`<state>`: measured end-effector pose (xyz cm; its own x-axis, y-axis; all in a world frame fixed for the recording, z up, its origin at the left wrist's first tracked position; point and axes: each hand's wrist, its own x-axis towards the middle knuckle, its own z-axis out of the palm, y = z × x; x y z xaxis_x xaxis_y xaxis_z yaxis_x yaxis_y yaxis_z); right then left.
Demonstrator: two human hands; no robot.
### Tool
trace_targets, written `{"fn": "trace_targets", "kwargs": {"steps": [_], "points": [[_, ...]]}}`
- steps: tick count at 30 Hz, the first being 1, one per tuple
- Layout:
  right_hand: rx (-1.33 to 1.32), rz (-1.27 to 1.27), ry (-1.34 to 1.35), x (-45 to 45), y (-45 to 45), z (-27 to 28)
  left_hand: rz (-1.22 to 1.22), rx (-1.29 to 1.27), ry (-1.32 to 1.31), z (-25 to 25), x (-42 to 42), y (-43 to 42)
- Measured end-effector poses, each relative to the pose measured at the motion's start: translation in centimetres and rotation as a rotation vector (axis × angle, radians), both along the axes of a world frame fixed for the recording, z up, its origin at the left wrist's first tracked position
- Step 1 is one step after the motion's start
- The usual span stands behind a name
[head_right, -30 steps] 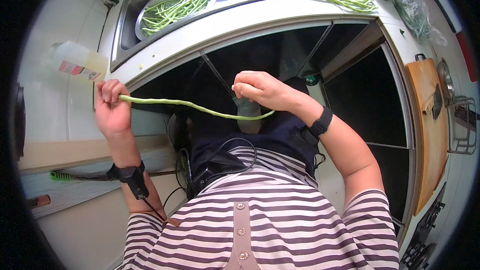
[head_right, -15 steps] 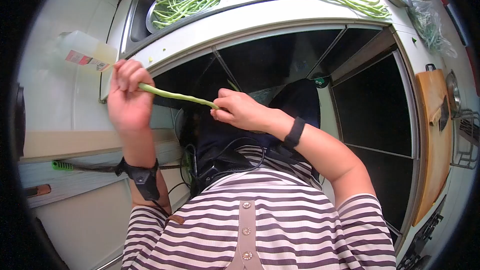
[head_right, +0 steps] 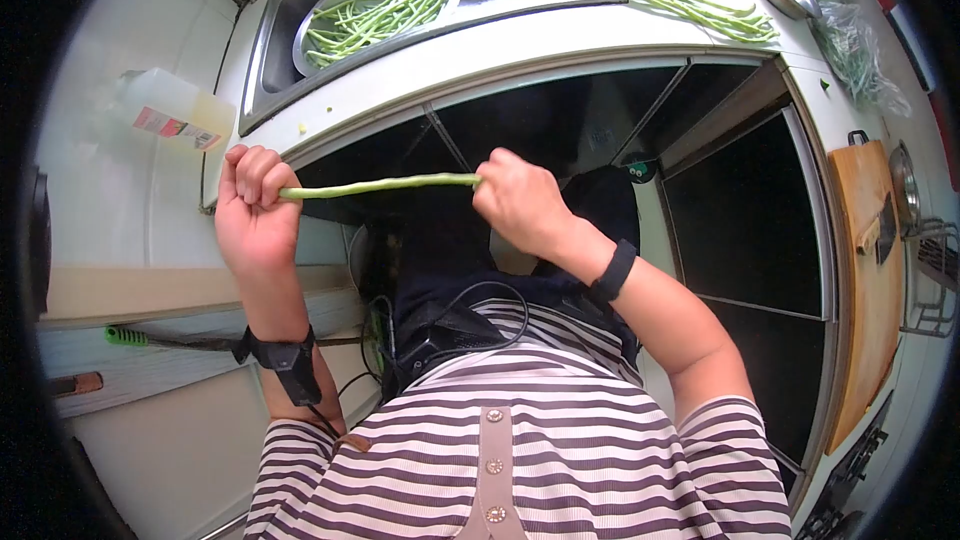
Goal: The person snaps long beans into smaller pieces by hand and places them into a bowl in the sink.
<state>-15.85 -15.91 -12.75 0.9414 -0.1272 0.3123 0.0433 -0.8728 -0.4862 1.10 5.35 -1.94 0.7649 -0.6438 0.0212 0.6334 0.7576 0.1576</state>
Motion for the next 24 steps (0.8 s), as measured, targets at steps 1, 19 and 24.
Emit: {"fn": "trace_targets", "kwargs": {"steps": [1,19,24], "points": [[0.304,-0.046,-0.106,0.6,-0.9,-1.4,0.002,0.031,-0.049,0.3,-0.7,-0.2],[0.898,0.113,-0.104,1.3,-1.3,7.4,-0.3,0.764,-0.773,-4.3,-7.1,-7.5],[1.17,0.219,-0.113,1.1,-0.4,4.7,-0.394,0.788,-0.73,-4.6,-7.3,-7.0]]}}
